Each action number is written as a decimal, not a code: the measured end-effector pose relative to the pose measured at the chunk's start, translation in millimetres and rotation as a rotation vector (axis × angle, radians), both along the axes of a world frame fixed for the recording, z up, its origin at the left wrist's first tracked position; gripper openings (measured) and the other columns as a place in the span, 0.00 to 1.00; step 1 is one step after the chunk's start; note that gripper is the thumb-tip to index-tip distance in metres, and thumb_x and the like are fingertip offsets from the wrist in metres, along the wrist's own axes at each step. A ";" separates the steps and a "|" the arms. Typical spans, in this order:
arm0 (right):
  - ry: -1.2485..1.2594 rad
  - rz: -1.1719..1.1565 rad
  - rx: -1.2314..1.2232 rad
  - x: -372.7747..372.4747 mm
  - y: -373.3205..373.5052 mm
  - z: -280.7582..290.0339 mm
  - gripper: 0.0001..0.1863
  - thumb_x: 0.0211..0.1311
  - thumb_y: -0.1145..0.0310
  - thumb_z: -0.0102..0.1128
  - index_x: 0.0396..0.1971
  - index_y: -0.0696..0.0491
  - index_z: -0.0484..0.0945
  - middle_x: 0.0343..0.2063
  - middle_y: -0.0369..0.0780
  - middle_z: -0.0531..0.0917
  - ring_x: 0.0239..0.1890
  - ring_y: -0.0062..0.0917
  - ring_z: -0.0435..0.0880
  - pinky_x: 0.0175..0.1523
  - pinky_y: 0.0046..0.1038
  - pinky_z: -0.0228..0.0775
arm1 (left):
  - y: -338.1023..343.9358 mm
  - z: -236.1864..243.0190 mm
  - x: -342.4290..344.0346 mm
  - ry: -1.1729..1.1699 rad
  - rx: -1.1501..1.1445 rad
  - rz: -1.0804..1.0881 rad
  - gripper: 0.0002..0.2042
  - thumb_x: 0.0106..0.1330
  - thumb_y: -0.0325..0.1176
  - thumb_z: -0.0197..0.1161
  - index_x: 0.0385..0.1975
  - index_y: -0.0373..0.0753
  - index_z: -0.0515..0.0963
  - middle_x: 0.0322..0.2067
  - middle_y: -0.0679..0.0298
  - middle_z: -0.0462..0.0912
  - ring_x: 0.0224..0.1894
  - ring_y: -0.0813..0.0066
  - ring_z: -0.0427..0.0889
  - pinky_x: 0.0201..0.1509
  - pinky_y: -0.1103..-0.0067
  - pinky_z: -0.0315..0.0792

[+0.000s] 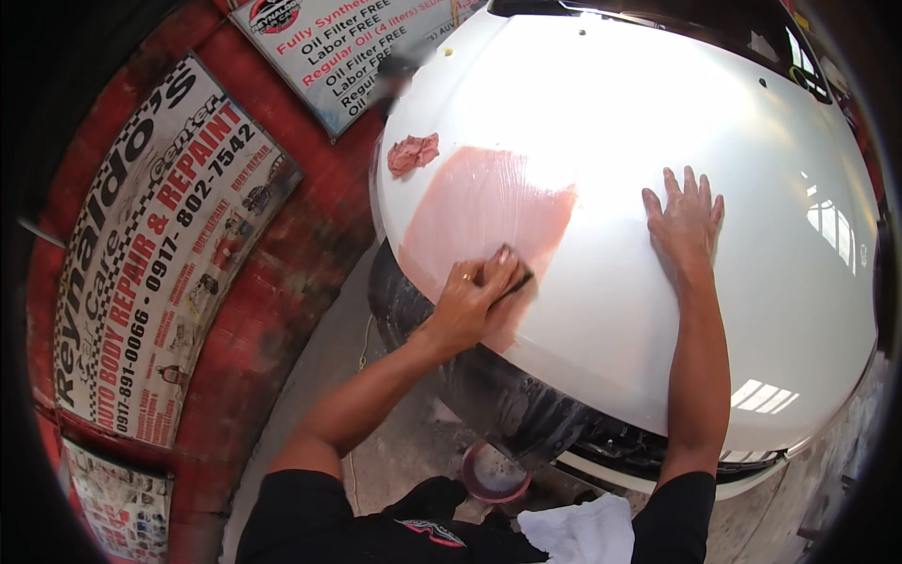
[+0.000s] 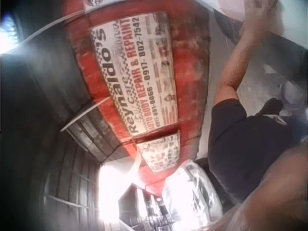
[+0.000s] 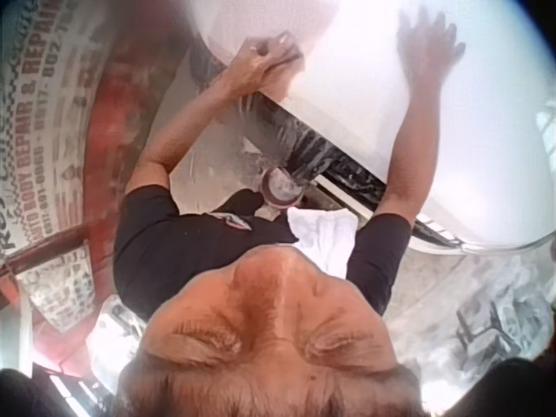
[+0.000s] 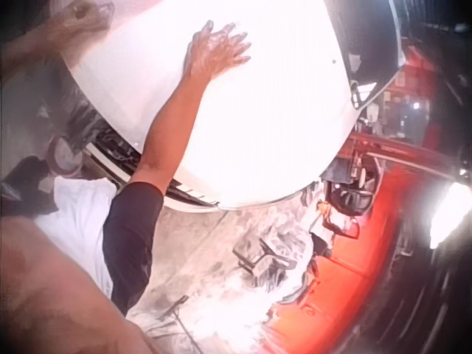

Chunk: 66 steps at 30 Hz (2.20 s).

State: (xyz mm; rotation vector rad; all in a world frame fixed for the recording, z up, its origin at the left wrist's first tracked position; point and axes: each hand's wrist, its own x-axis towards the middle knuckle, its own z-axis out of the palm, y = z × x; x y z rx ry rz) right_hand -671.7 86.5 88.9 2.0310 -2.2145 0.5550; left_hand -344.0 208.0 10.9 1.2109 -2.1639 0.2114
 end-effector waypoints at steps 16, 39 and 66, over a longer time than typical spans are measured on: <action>0.004 0.048 0.000 38.1 -2.9 3.1 0.34 0.79 0.41 0.51 0.77 0.44 0.72 0.80 0.42 0.65 0.84 0.41 0.53 0.86 0.54 0.36 | -67.7 44.1 98.6 -0.094 0.061 0.508 0.28 0.76 0.42 0.62 0.73 0.39 0.73 0.58 0.45 0.85 0.51 0.38 0.80 0.61 0.54 0.73; 0.002 0.030 -0.004 19.1 -3.0 18.1 0.34 0.79 0.43 0.52 0.77 0.45 0.72 0.80 0.45 0.64 0.84 0.42 0.53 0.85 0.56 0.36 | -26.2 21.5 44.6 -0.070 0.023 0.128 0.26 0.73 0.37 0.65 0.69 0.38 0.75 0.59 0.53 0.86 0.52 0.40 0.82 0.66 0.55 0.72; -0.067 0.104 0.002 41.9 5.4 10.8 0.32 0.79 0.45 0.52 0.75 0.45 0.73 0.80 0.43 0.65 0.84 0.42 0.53 0.86 0.56 0.36 | -126.5 66.7 102.0 -0.066 0.097 0.565 0.26 0.75 0.42 0.62 0.72 0.44 0.74 0.65 0.51 0.81 0.53 0.36 0.80 0.66 0.55 0.73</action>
